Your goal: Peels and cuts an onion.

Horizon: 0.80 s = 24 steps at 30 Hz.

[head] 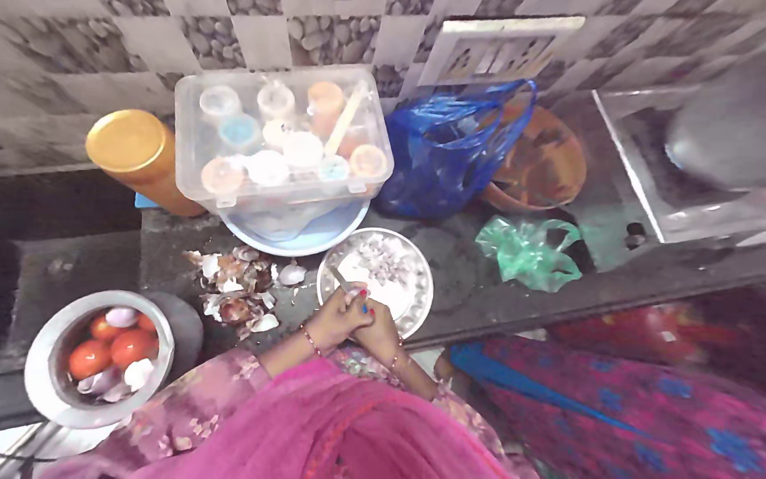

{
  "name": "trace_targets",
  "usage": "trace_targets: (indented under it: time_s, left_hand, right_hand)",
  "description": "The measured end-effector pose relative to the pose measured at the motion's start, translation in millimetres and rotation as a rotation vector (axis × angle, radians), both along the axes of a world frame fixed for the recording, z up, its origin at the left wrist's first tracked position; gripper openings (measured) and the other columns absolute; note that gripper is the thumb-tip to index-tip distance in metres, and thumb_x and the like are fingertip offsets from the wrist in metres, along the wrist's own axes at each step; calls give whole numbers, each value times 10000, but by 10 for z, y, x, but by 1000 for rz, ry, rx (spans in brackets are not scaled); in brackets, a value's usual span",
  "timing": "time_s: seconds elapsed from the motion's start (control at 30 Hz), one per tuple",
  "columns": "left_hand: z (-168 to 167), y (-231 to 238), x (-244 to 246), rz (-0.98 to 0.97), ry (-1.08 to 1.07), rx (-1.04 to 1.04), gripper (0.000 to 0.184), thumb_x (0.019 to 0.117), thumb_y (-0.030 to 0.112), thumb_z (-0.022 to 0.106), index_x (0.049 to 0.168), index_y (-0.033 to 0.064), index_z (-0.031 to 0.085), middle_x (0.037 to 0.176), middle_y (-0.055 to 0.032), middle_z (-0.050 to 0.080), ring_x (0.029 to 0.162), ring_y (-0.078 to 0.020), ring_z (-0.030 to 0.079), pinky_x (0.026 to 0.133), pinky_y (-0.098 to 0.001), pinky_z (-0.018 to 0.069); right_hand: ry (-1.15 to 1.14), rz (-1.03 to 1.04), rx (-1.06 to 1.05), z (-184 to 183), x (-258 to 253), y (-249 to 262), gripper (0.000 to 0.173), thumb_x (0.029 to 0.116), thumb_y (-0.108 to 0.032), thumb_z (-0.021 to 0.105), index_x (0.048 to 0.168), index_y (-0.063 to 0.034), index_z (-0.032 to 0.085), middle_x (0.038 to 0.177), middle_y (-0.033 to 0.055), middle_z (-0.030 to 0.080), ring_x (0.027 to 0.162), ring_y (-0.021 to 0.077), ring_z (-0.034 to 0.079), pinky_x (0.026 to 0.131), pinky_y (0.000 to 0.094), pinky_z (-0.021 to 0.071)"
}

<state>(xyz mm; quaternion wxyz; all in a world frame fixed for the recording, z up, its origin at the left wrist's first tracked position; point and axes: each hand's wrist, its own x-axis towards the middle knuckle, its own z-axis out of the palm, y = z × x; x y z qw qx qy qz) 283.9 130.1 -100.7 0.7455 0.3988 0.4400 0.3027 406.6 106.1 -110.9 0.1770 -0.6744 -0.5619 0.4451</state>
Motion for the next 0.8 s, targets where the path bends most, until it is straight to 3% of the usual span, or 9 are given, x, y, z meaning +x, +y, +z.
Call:
trace_targets:
  time_s: [0.17, 0.27, 0.4, 0.5, 0.57, 0.67, 0.73, 0.8]
  left_hand:
    - [-38, 2, 62, 50, 33, -59, 438, 900, -56, 607, 1311, -104, 465, 1068, -90, 612, 896, -64, 619, 808, -238, 541]
    - [-58, 28, 75, 83, 70, -58, 424, 893, -47, 624, 1292, -106, 491, 1057, -98, 619, 888, -67, 621, 798, -236, 541]
    - [-80, 69, 92, 119, 78, -96, 331, 949, -15, 601, 1261, -95, 525, 1035, -97, 622, 880, -82, 620, 805, -248, 540]
    - [-77, 141, 61, 145, 10, -171, 258, 986, 42, 575, 1226, -49, 551, 957, -61, 633, 813, -83, 636, 743, -260, 562]
    - [-104, 165, 19, 159, -95, -202, 280, 1019, 64, 522, 1280, -36, 521, 989, -44, 639, 824, -71, 634, 744, -246, 558]
    - [-191, 153, -59, 191, -321, -250, 358, 1043, 98, 429, 1391, 13, 438, 1097, -40, 651, 906, -80, 649, 811, -250, 560]
    - [-296, 137, -121, 180, -521, -262, 370, 1073, 276, 430, 1392, 89, 451, 1159, -56, 685, 990, -120, 685, 842, -262, 573]
    - [-392, 141, -173, 122, -679, -234, 551, 974, 519, 580, 1369, 137, 528, 1205, -68, 703, 1059, -162, 697, 838, -270, 581]
  right_hand:
    - [61, -24, -86, -61, 17, 5, 215, 841, -186, 710, 957, -6, 686, 876, 119, 672, 856, 247, 654, 769, 501, 521]
    - [57, -26, -103, -108, -3, 39, 220, 848, -204, 707, 958, -13, 697, 906, 127, 689, 899, 255, 667, 802, 515, 529]
    - [24, -23, -135, -107, -24, 91, 203, 903, -227, 649, 910, -27, 682, 869, 111, 670, 859, 240, 655, 766, 501, 519]
    - [61, 10, -140, -64, -8, 183, 179, 897, -216, 636, 885, -41, 668, 827, 82, 643, 806, 210, 635, 728, 476, 512]
    - [119, 83, -135, -48, 63, 252, 201, 865, -246, 679, 850, -48, 646, 783, 55, 614, 753, 177, 607, 691, 437, 500]
    - [150, 225, -174, 65, 163, 313, 272, 929, -312, 630, 892, -43, 611, 788, 40, 565, 731, 150, 564, 681, 396, 477]
    - [161, 273, -189, 150, 220, 314, 320, 998, -350, 533, 898, -53, 594, 771, 23, 533, 694, 125, 535, 653, 362, 462]
    - [212, 299, -196, 215, 288, 309, 305, 1015, -339, 513, 902, -66, 590, 744, -9, 510, 646, 79, 504, 614, 303, 441]
